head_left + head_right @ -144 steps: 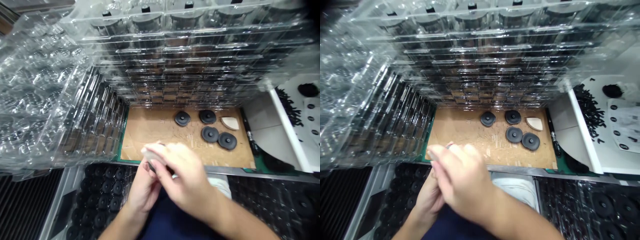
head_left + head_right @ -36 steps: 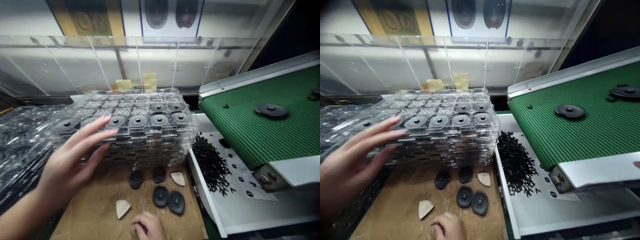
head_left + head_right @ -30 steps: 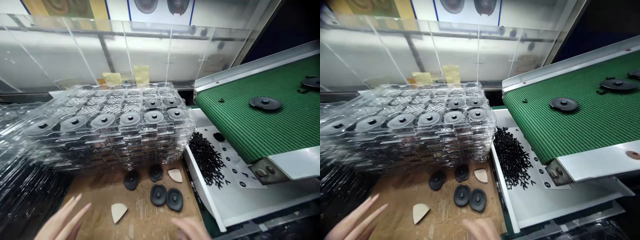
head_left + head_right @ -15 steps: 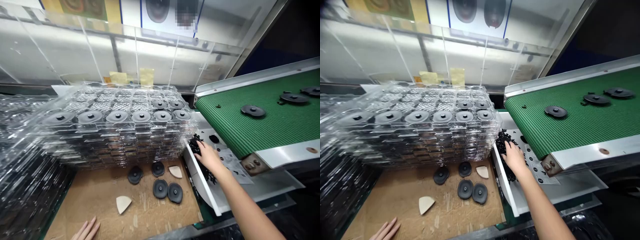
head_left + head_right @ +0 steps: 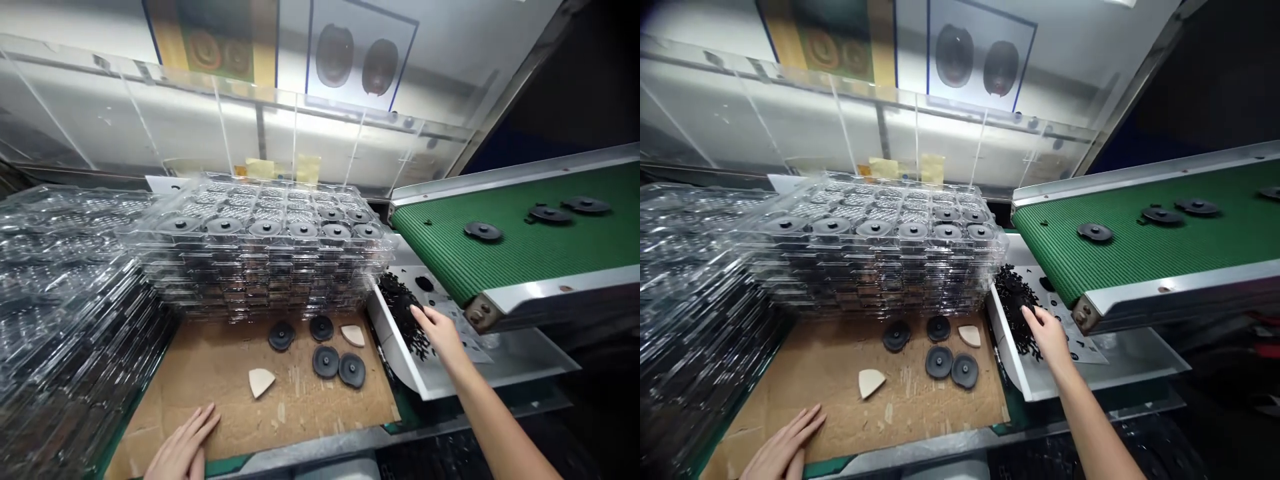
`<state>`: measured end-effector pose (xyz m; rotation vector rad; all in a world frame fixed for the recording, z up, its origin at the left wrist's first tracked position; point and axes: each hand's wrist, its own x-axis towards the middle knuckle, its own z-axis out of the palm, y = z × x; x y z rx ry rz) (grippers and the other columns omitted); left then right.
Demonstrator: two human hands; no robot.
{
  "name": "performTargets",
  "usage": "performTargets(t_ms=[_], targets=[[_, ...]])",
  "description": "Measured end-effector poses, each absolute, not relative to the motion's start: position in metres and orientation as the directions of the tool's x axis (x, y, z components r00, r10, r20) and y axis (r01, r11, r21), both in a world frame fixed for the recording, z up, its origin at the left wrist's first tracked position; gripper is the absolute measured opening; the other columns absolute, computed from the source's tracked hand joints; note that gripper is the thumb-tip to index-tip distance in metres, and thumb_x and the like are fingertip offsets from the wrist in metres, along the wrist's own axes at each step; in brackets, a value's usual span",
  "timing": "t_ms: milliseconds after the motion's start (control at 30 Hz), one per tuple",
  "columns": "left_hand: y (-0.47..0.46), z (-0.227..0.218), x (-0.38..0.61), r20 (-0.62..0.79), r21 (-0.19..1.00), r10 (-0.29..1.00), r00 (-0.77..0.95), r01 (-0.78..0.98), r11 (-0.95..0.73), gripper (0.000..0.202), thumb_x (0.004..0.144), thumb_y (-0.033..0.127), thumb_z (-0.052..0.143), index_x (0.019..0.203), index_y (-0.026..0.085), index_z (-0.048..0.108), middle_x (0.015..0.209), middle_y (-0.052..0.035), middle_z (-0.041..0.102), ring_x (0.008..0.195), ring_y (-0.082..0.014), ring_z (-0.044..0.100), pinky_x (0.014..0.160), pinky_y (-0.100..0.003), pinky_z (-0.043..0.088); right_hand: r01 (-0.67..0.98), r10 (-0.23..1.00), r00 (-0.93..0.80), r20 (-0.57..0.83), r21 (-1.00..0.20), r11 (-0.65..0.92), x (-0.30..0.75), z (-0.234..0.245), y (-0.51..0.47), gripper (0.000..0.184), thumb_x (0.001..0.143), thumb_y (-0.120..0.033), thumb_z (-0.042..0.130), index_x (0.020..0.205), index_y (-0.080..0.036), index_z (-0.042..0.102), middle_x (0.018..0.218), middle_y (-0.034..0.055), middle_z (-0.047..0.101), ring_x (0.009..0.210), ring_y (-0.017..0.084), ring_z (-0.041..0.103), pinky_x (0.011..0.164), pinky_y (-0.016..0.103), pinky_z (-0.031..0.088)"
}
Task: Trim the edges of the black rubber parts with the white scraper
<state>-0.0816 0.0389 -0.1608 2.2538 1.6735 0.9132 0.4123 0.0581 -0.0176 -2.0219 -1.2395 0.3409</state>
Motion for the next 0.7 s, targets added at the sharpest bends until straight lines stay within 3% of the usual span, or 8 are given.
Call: performTargets(t_ms=[100, 167, 233, 300, 400, 533, 600, 700], targets=[[0.044, -0.137, -0.069, 0.173, 0.760, 0.984, -0.037, 0.640, -0.110, 0.027, 0.077, 0.035, 0.049, 0.086, 0.026, 0.074, 0.105, -0.0044, 0.074, 0.106, -0.0304, 0.065, 0.096, -0.049, 0.050, 0.638, 0.833, 0.499, 0.238, -0.751, -0.168, 0.389, 0.006, 0.025, 0.033, 0.089, -0.044, 0.053, 0.097, -0.014, 0.065, 0.101, 0.0067, 0.067, 0.094, 0.023, 0.063, 0.085, 0.040, 0.051], [0.038, -0.107, -0.048, -0.027, 0.923, 0.989, -0.144, 0.377, 0.080, 0.032, 0.078, 0.043, 0.052, 0.095, 0.023, 0.070, 0.112, -0.0078, 0.072, 0.112, -0.0304, 0.062, 0.102, -0.050, 0.044, 0.632, 0.815, 0.489, 0.311, -0.771, -0.085, 0.363, 0.024, 0.010, 0.038, 0.086, -0.049, 0.053, 0.094, -0.015, 0.067, 0.101, 0.0092, 0.069, 0.098, 0.026, 0.063, 0.087, 0.041, 0.049], [0.025, -0.069, -0.020, -0.214, 0.977, 0.976, -0.051, 0.007, 0.214, 0.036, 0.078, 0.046, 0.055, 0.098, 0.019, 0.066, 0.117, -0.0114, 0.069, 0.112, -0.0287, 0.062, 0.101, -0.047, 0.045, 0.625, 0.797, 0.472, 0.378, -0.781, 0.000, 0.328, 0.037, -0.003, 0.039, 0.086, -0.050, 0.052, 0.102, -0.017, 0.066, 0.107, 0.0097, 0.068, 0.102, 0.028, 0.061, 0.089, 0.041, 0.048], [0.008, -0.033, 0.008, -0.325, 0.854, 0.919, 0.223, -0.349, 0.386, 0.040, 0.086, 0.049, 0.045, 0.111, 0.023, 0.060, 0.128, -0.0115, 0.062, 0.113, -0.0261, 0.061, 0.097, -0.047, 0.047, 0.622, 0.769, 0.428, 0.475, -0.772, 0.131, 0.286, 0.039, -0.014, 0.037, 0.089, -0.044, 0.049, 0.114, -0.019, 0.062, 0.115, 0.0095, 0.065, 0.108, 0.027, 0.059, 0.092, 0.042, 0.046], [-0.011, 0.003, 0.034, -0.263, 0.522, 0.747, 0.611, -0.561, 0.643, 0.053, 0.088, 0.058, 0.032, 0.113, 0.021, 0.060, 0.126, -0.0129, 0.063, 0.114, -0.0254, 0.061, 0.097, -0.050, 0.045, 0.685, 0.749, 0.122, 0.652, -0.601, 0.411, 0.223, 0.021, -0.031, 0.039, 0.091, -0.034, 0.049, 0.129, -0.028, 0.053, 0.128, 0.0085, 0.058, 0.118, 0.027, 0.052, 0.099, 0.047, 0.040], [-0.027, 0.015, 0.028, -0.187, 0.262, 0.704, 0.685, -0.656, 0.708, 0.037, 0.091, 0.042, 0.040, 0.100, 0.020, 0.067, 0.103, -0.0062, 0.074, 0.107, -0.0195, 0.064, 0.099, -0.039, 0.042, 0.683, 0.740, -0.404, 0.537, -0.362, 0.635, 0.182, -0.006, -0.058, 0.062, 0.083, -0.050, 0.059, 0.140, -0.033, 0.040, 0.148, 0.0096, 0.037, 0.132, 0.038, 0.036, 0.101, 0.057, 0.035], [-0.034, 0.016, 0.017, -0.198, 0.237, 0.723, 0.662, -0.684, 0.690, 0.037, 0.092, 0.041, 0.036, 0.100, 0.022, 0.068, 0.105, -0.0035, 0.073, 0.106, -0.0163, 0.064, 0.097, -0.034, 0.042, 0.689, 0.792, -0.336, 0.511, -0.440, 0.576, 0.182, -0.010, -0.071, 0.061, 0.085, -0.052, 0.054, 0.141, -0.032, 0.039, 0.150, 0.0096, 0.032, 0.134, 0.037, 0.034, 0.101, 0.056, 0.037], [-0.043, 0.018, 0.003, -0.191, 0.192, 0.748, 0.635, -0.723, 0.663, 0.042, 0.092, 0.045, 0.033, 0.108, 0.024, 0.065, 0.114, -0.0026, 0.070, 0.107, -0.0166, 0.062, 0.093, -0.032, 0.044, 0.662, 0.879, -0.090, 0.468, -0.631, 0.404, 0.190, -0.006, -0.084, 0.044, 0.093, -0.042, 0.045, 0.135, -0.032, 0.044, 0.140, 0.0064, 0.046, 0.128, 0.029, 0.044, 0.100, 0.048, 0.042]])
